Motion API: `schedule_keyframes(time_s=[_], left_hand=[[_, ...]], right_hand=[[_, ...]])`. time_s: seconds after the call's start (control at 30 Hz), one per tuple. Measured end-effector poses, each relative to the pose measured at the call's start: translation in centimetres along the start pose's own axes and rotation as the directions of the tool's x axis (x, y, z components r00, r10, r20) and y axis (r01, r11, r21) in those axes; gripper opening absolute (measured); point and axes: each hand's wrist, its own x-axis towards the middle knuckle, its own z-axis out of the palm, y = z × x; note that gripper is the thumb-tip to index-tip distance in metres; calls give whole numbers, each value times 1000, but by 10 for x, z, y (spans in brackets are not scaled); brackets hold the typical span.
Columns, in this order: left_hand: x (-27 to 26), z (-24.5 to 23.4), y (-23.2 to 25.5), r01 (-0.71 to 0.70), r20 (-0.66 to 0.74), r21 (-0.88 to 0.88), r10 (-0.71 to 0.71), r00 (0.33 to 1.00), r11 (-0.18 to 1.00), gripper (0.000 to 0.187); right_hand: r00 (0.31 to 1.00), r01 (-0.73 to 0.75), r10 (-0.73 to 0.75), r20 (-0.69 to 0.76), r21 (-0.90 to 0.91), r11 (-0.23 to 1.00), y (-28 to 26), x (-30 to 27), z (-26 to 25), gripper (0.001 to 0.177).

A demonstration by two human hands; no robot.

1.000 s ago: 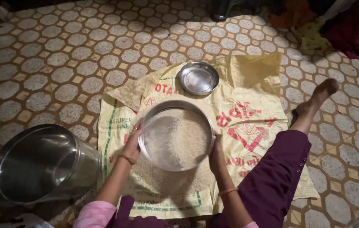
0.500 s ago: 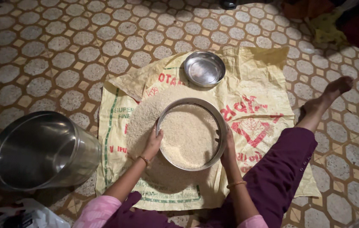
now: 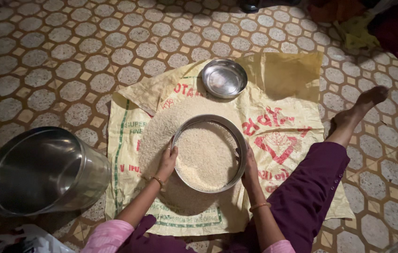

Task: The person sits on the floor and sifts grains in a metal bowl, picking out small debris by hand and discarding it onto a sack. The person repeatedly shakes and turns the bowl to continue sorting.

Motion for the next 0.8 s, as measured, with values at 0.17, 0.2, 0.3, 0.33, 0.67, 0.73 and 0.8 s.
schedule_keyframes(time_s=[0.17, 0.2, 0.3, 0.33, 0.67, 0.73, 0.8], left_hand=[[0, -2, 4, 181, 9, -7, -180, 984, 984, 50], [-1, -3, 8, 268, 20, 17, -268, 963, 963, 51], [-2, -3, 25, 396, 33, 53, -398, 917, 917, 56], [-2, -4, 32, 355, 31, 34, -356, 934, 934, 58], [5, -8, 96, 443, 60, -70, -439, 896, 894, 72], [8, -10, 99, 408, 53, -87, -405, 913, 909, 72], [10, -10, 99, 371, 52, -125, -367, 929, 920, 72]], right_hand=[[1000, -7, 5, 31, 42, 999, -9, -2, 2, 73], [999, -24, 22, 27, 57, 998, -11, -2, 2, 73], [996, 53, -62, 65, 128, 990, -13, 0, 1, 71], [998, 32, -39, 56, 131, 991, -14, 0, 0, 71], [997, 68, -74, 28, 176, 982, -24, 12, -4, 65], [991, 133, -131, -20, 80, 988, -30, 16, -1, 59], [974, 214, -219, -61, -87, 973, -39, 20, 5, 50]])
